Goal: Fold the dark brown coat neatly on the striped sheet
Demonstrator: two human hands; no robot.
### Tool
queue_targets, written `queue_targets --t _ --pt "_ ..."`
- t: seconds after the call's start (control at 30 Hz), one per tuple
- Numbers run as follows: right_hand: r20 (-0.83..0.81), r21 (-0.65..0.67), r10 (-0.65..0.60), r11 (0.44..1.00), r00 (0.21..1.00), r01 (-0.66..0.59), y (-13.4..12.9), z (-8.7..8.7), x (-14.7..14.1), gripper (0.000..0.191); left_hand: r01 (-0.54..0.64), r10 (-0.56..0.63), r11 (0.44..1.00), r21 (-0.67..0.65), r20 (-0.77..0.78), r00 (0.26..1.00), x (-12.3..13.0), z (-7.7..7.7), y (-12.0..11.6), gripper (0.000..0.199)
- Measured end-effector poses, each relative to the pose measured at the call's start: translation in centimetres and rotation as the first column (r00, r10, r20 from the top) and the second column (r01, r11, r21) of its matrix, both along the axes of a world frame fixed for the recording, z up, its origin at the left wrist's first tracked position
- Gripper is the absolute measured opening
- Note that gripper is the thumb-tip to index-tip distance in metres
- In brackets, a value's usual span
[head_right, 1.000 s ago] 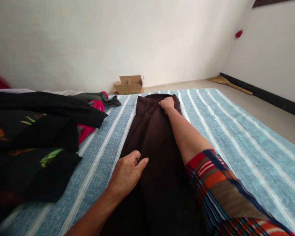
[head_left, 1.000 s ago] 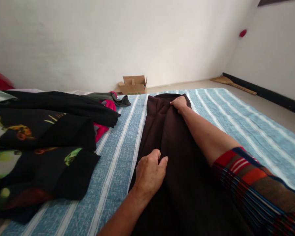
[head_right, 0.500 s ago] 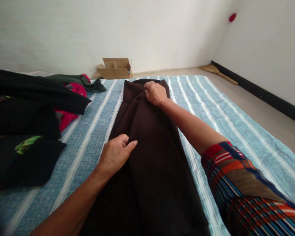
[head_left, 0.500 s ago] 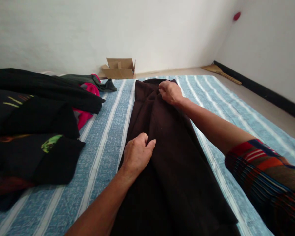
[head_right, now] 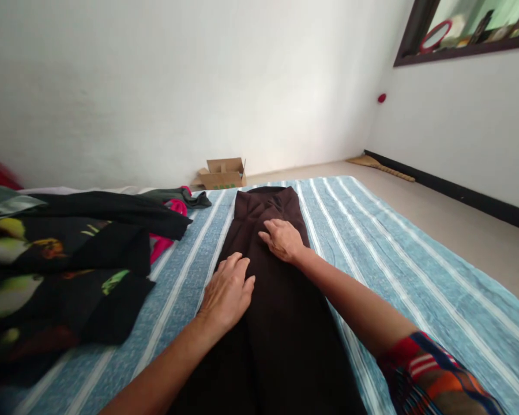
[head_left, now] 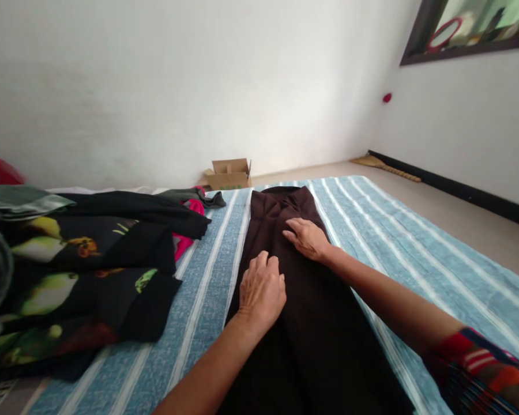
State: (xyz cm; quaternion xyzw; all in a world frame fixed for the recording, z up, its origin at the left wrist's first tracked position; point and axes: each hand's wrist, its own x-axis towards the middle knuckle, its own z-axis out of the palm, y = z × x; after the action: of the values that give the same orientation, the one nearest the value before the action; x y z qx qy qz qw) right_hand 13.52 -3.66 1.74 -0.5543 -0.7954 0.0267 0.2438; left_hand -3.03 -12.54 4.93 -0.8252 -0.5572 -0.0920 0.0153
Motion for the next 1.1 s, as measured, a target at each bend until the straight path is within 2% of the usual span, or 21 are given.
queue_targets --t 0.13,0.3,0.43,0.57,0.7,0.83,0.97,1.03,1.1 --pt "-0.042 0.085 0.010 0.996 0.999 -0.007 -5.7 -0.8 0.4 0.033 0.057 -0.057 0.998 0.036 0.016 0.998 2.0 -0.4 2.8 0.028" --pt "-0.004 0.082 -0.020 0.996 1.000 0.020 -11.5 -1.8 0.0 0.041 0.092 -0.091 0.996 0.002 -0.019 0.996 5.6 -1.3 9.0 0.027" --pt "0.050 0.010 -0.009 1.000 0.999 0.009 -12.9 -2.6 -0.9 0.062 0.048 -0.049 0.997 -0.057 -0.020 0.999 8.0 -3.0 13.4 0.044" --pt "0.073 -0.085 -0.010 0.996 0.997 0.017 -12.5 -3.3 -0.9 0.069 0.036 -0.039 0.992 -0.125 -0.025 0.999 8.4 -5.1 15.7 0.063" --pt "0.079 -0.111 -0.023 0.993 0.997 0.031 -12.4 -3.4 -0.8 0.069 0.076 -0.078 0.994 -0.081 -0.024 0.997 7.9 -6.1 16.2 0.065" --pt "0.070 -0.110 -0.029 0.993 0.997 0.037 -12.5 -3.4 -1.0 0.067 0.094 -0.094 0.996 -0.012 -0.008 0.996 8.1 -6.0 15.8 0.061" --pt "-0.042 -0.090 0.014 0.996 0.999 -0.018 -12.6 -3.2 -0.3 0.063 0.089 -0.090 0.996 0.027 0.037 0.995 7.5 -4.6 13.9 0.049" --pt "-0.169 -0.078 0.043 0.995 0.985 -0.057 -12.8 -2.5 0.9 0.057 0.081 -0.087 0.994 0.070 0.092 0.992 6.3 -3.5 12.4 0.045" --pt "-0.301 -0.055 0.015 0.998 0.953 -0.033 -13.2 -1.8 2.4 0.049 0.051 -0.065 0.995 0.084 0.163 0.984 4.4 -2.5 10.5 0.039"
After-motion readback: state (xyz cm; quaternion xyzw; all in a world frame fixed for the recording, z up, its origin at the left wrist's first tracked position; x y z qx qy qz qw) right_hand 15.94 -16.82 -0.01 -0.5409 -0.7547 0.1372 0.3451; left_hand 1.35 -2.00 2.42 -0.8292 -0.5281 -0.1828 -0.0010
